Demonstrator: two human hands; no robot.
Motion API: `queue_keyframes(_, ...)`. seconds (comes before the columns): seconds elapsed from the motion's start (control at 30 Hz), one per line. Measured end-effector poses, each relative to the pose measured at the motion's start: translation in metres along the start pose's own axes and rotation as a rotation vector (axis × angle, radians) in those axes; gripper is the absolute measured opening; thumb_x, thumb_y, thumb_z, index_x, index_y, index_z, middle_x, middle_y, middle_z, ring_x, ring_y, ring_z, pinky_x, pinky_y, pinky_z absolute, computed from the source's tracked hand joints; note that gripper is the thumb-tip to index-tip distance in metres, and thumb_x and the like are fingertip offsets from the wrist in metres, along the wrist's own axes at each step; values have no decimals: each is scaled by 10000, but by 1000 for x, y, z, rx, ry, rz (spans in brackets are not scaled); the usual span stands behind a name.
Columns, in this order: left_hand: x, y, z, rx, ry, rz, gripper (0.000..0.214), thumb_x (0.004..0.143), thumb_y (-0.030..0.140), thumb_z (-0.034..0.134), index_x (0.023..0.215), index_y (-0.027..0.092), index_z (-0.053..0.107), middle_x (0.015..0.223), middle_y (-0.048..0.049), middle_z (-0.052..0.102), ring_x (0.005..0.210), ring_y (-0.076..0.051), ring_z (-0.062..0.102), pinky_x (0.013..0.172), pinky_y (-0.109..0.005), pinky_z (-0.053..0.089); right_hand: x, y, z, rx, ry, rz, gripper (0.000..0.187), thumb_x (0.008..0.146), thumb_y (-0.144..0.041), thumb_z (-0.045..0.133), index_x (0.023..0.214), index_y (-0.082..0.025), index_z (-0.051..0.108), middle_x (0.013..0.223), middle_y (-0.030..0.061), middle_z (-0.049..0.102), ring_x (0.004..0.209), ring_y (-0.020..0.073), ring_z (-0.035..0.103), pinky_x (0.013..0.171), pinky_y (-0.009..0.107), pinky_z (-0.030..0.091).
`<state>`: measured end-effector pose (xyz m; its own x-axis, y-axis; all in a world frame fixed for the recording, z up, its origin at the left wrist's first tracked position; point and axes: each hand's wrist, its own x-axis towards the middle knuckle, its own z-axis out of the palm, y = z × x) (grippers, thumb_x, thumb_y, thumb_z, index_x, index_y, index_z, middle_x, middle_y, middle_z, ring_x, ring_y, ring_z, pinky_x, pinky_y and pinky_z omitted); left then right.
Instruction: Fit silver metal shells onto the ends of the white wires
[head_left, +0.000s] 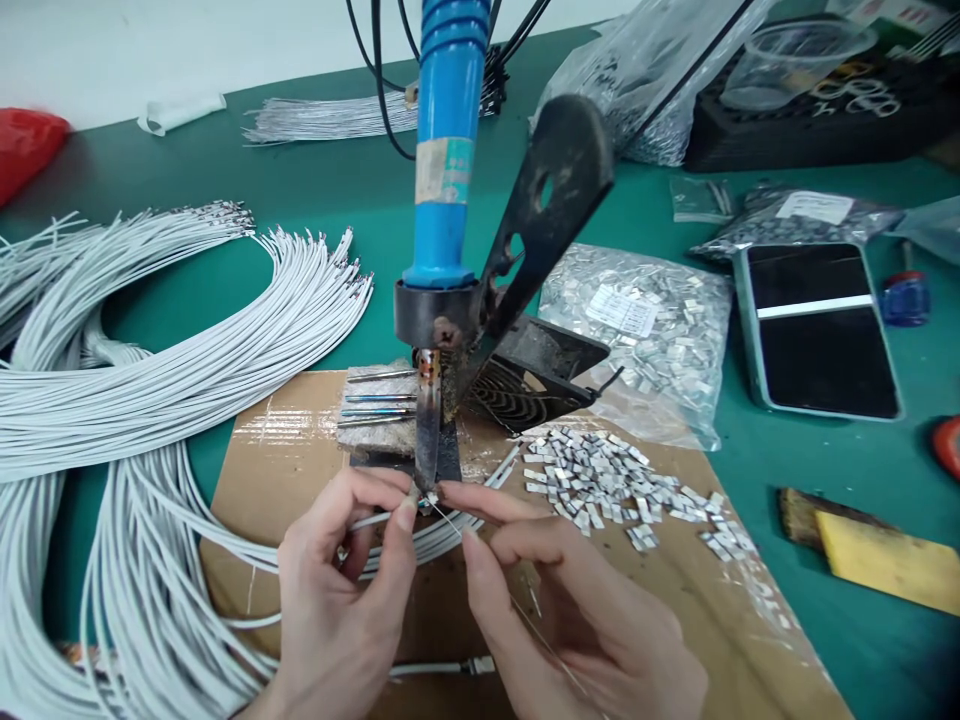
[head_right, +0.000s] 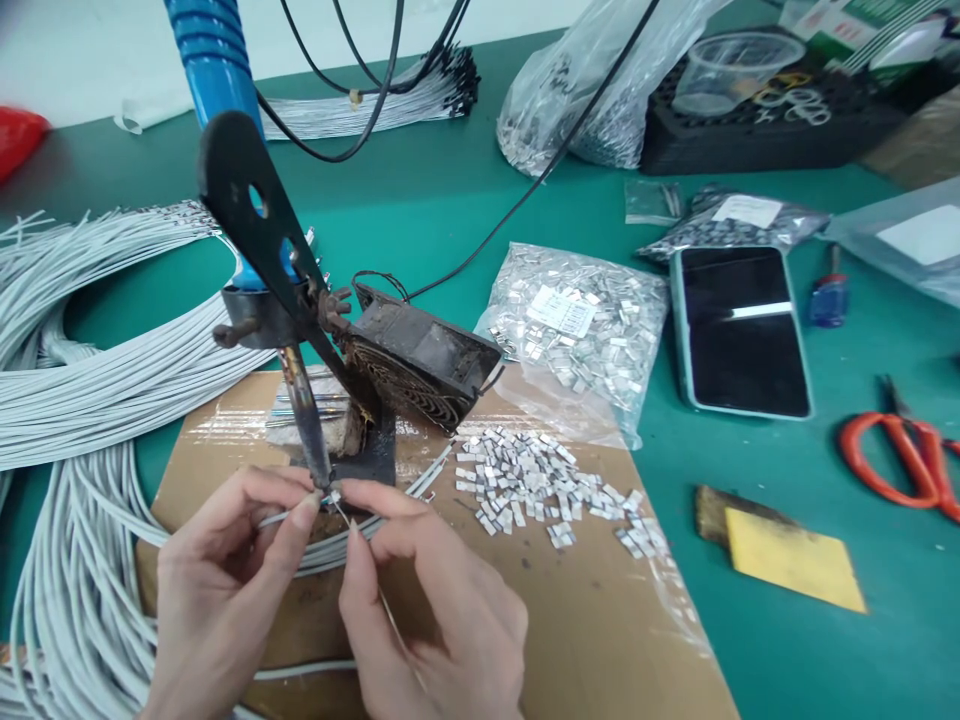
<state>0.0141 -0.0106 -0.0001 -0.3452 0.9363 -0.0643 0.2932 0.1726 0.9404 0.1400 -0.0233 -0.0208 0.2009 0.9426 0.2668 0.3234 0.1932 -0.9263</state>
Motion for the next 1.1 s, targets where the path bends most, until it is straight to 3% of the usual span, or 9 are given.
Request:
queue_keyframes(0.73,-1,3,1,-43,-25,-103,126,846,232,713,725,223,678,845,-14,739,814,-156,661,448,-190,312,-1,-2,-1,43,-49,117,186,928,-168,644,776,-256,583,1082,-40,826,829,101,787,778,188,554)
queue_keyframes(0.9,-1,-2,-3,-109,-91,-120,147,878,228,708,736,205,680,851,-25,731,731,-139,631,500,-185,382,-3,0,-3,72,-64,122,179,939,-177,643,787,-254,586,1075,-46,825,836,102,787,799,195,550)
queue_keyframes(1.03,-1,-13,-13,-197,-267,-160,163,932,260,704,784,195,680,873,-24,728,698,-122,619,604,-179,480,-5,1,-5,95,-64,162,190,953,-209,645,779,-245,578,1053,6,821,888,151,787,794,236,558)
queue_keyframes(1.1,-4,-16,-17,-229,-313,-194,179,942,290,710,793,193,686,879,-24,727,698,-116,599,611,-173,474,-6,2,-9,104,4,225,145,967,-252,651,832,-249,596,957,20,803,861,171,774,779,260,572)
